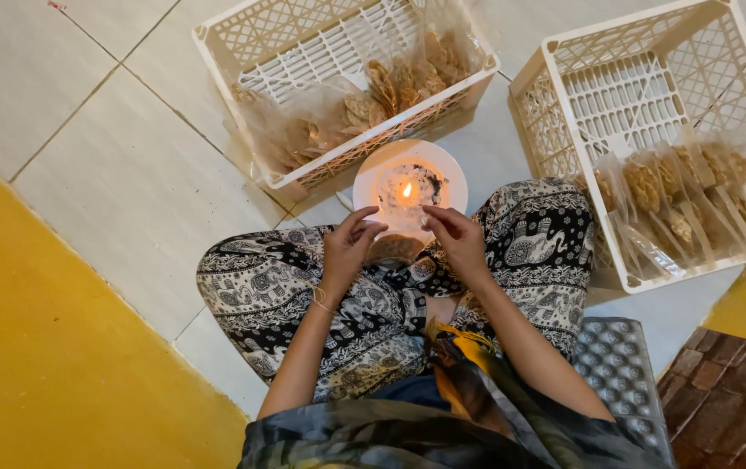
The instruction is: Sealing plastic bags containing snacks using a candle flame and organizing them into crates.
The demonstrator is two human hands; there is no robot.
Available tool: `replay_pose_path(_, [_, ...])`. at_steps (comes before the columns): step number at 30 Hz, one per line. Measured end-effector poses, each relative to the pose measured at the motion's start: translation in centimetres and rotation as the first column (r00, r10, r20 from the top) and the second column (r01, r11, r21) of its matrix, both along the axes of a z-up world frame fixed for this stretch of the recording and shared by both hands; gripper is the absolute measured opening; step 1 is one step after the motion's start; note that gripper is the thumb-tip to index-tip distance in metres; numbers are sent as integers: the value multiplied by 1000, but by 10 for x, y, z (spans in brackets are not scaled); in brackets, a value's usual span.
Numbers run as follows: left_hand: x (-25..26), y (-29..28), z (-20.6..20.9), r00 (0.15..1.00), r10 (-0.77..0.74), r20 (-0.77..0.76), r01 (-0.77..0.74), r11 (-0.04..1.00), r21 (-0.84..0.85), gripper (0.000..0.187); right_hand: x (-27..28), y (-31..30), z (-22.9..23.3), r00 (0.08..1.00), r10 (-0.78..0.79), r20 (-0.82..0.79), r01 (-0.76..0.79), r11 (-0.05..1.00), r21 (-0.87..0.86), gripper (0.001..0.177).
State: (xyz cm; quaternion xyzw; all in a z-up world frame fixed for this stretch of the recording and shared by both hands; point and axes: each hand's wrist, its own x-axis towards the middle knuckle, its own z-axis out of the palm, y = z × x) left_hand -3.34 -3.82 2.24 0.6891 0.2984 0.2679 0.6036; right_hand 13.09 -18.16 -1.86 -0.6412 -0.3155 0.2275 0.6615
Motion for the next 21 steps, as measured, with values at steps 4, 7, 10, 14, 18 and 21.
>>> replay_pose_path(4, [-2,3,-18,1000,-19,-22,19,1000,19,30,5,-4,-9,1000,-7,0,7,1000,19,23])
replay_pose_path(7, [-1,5,-30,999,13,-30,-8,988,154,16,10,-5,-14,998,-22,64,23,1000,-2,26])
replay_pose_path(10, [-1,9,-39,1000,16,-23,-10,970,244,8,12,-5,-14,997,-11,79,10,1000,9,16])
replay_pose_path(14, [3,11,-37,999,21,35,-33,926,375,4,9,-3,6,977,57,203,-63,998,25,24])
replay_pose_path(18, [3,13,-43,999,-30,37,15,932,363,5,8,0,-4,967,123,222,-115,992,-50,29])
replay_pose_path(21, [0,10,-38,998,-59,6,55,955,292,7,9,2,-6,954,139,267,-120,989,-87,27])
